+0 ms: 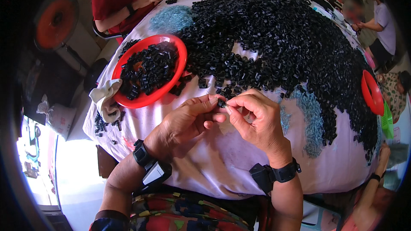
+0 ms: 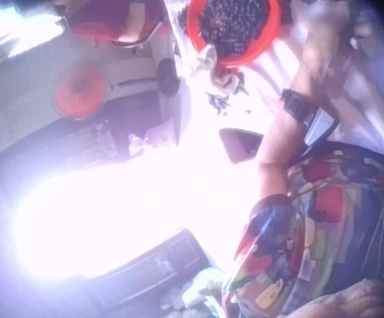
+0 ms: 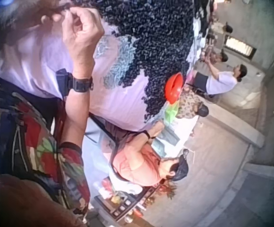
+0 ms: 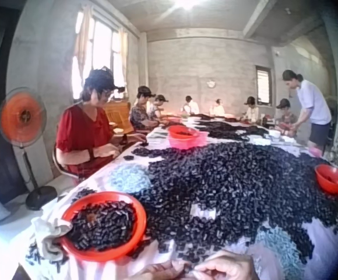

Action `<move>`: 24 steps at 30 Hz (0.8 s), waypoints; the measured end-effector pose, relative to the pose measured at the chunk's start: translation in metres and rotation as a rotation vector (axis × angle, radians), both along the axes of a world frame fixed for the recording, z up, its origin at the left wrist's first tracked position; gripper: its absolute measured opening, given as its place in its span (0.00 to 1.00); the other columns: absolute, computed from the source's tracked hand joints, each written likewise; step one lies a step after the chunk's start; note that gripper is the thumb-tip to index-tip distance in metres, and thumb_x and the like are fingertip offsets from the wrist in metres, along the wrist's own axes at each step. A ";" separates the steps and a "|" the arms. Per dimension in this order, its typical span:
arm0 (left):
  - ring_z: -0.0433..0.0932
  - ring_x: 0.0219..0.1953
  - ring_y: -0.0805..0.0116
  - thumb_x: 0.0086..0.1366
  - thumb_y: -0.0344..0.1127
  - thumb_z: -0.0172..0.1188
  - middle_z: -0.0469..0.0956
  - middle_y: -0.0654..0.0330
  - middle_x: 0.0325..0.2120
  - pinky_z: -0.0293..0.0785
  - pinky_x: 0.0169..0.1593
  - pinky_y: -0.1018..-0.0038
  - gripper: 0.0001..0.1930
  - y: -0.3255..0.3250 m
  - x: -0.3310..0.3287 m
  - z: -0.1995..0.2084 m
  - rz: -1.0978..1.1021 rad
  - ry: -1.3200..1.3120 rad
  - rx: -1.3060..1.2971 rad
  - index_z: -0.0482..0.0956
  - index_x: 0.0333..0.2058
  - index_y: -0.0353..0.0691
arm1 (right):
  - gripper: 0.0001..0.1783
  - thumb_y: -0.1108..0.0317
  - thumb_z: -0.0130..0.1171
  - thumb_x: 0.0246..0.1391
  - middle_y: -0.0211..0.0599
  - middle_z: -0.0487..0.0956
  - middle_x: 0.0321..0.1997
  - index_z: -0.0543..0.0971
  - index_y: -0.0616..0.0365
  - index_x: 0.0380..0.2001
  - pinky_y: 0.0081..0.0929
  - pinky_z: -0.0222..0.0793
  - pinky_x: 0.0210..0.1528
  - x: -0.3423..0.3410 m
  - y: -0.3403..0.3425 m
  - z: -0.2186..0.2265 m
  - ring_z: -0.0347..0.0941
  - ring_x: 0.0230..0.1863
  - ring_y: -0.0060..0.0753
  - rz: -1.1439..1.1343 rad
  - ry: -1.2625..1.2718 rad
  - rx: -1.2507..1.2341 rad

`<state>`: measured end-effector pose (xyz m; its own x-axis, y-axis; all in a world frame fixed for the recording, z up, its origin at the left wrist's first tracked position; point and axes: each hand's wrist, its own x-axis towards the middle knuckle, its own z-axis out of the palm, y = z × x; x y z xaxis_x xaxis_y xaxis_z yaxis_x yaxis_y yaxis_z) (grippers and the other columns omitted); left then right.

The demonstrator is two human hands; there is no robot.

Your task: Manually assemble small black plastic or rubber components for shoes at a work table.

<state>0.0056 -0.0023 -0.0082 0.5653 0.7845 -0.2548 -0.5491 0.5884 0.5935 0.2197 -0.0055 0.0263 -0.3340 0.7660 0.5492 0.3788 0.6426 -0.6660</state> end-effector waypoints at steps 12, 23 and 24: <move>0.84 0.41 0.73 0.79 0.36 0.53 0.82 0.59 0.48 0.76 0.39 0.82 0.11 -0.008 0.011 0.008 0.128 0.221 0.235 0.74 0.54 0.39 | 0.06 0.75 0.69 0.55 0.31 0.83 0.36 0.85 0.58 0.37 0.16 0.65 0.24 0.004 0.001 -0.003 0.73 0.27 0.16 -0.068 -0.015 0.064; 0.77 0.40 0.81 0.75 0.32 0.59 0.80 0.65 0.44 0.77 0.44 0.80 0.14 -0.007 0.008 0.002 0.094 0.531 0.646 0.76 0.56 0.35 | 0.06 0.76 0.69 0.56 0.30 0.83 0.36 0.85 0.58 0.37 0.16 0.65 0.24 -0.001 0.000 -0.001 0.73 0.27 0.15 -0.045 0.014 0.051; 0.77 0.41 0.81 0.75 0.31 0.60 0.80 0.66 0.43 0.77 0.45 0.80 0.14 -0.006 0.010 0.000 0.094 0.544 0.654 0.76 0.56 0.35 | 0.06 0.76 0.68 0.55 0.31 0.83 0.36 0.85 0.58 0.37 0.18 0.67 0.25 0.000 0.001 0.000 0.76 0.28 0.18 -0.034 0.007 0.069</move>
